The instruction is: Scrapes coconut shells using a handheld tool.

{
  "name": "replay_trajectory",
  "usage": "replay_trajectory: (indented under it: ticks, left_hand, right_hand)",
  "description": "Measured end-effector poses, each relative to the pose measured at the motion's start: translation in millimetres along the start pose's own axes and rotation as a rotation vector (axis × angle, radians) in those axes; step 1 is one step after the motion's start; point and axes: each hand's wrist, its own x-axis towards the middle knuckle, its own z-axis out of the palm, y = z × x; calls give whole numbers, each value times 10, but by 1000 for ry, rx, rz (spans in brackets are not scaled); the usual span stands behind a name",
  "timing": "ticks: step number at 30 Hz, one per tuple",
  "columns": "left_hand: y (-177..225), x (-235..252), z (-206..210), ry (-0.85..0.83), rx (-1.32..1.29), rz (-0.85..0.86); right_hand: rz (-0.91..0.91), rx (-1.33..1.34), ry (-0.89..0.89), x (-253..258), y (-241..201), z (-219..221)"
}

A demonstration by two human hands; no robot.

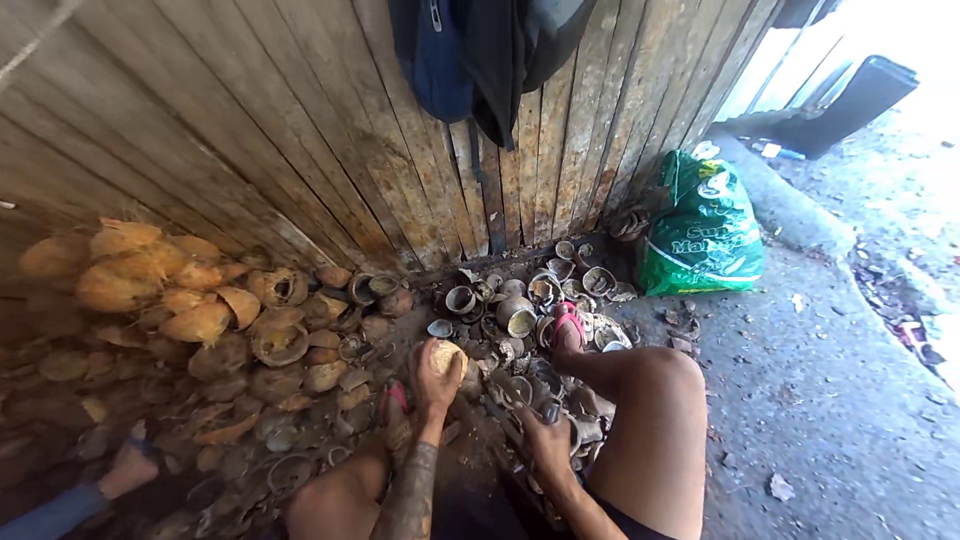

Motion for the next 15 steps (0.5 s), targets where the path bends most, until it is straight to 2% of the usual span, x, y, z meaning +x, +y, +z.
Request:
replay_trajectory:
  ticks: [1, 2, 4, 5, 6, 7, 8, 9, 12, 13, 15]
  left_hand:
    - [52, 96, -44, -19, -40, -38]
    - [154, 197, -111, -59, -199, -201]
    - [348, 422, -273, -120, -744, -664]
    - [356, 515, -388, -144, -1014, -816]
    - [338, 573, -511, -158, -1211, -874]
    - [322, 617, -636, -157, -1294, -855]
    - [295, 662, -761, -133, -1263, -788]
    - [244, 700, -891, -94, -1122, -695]
    - [-264, 690, -1423, -7, -331, -316]
    - [-460, 602, -1648, 21, -32, -250]
    - [-809, 221, -2047, 16, 448, -318]
  right_hand:
    - [-109, -130, 46, 17, 20, -35]
    - [-179, -219, 69, 11, 36, -52]
    - [-225, -276, 61, -41, 71, -41]
    - [-219, -264, 39, -65, 96, -23]
    - [-198, -250, 8, -87, 119, -8]
    - [-176, -249, -28, -110, 137, -5]
    - [-161, -256, -56, -128, 170, -5]
    - [-147, -263, -78, -158, 206, -10]
    - [-97, -336, -139, -361, 125, 13]
    - [-65, -382, -166, -434, 42, 63]
    - [30, -477, -264, -503, -69, 158]
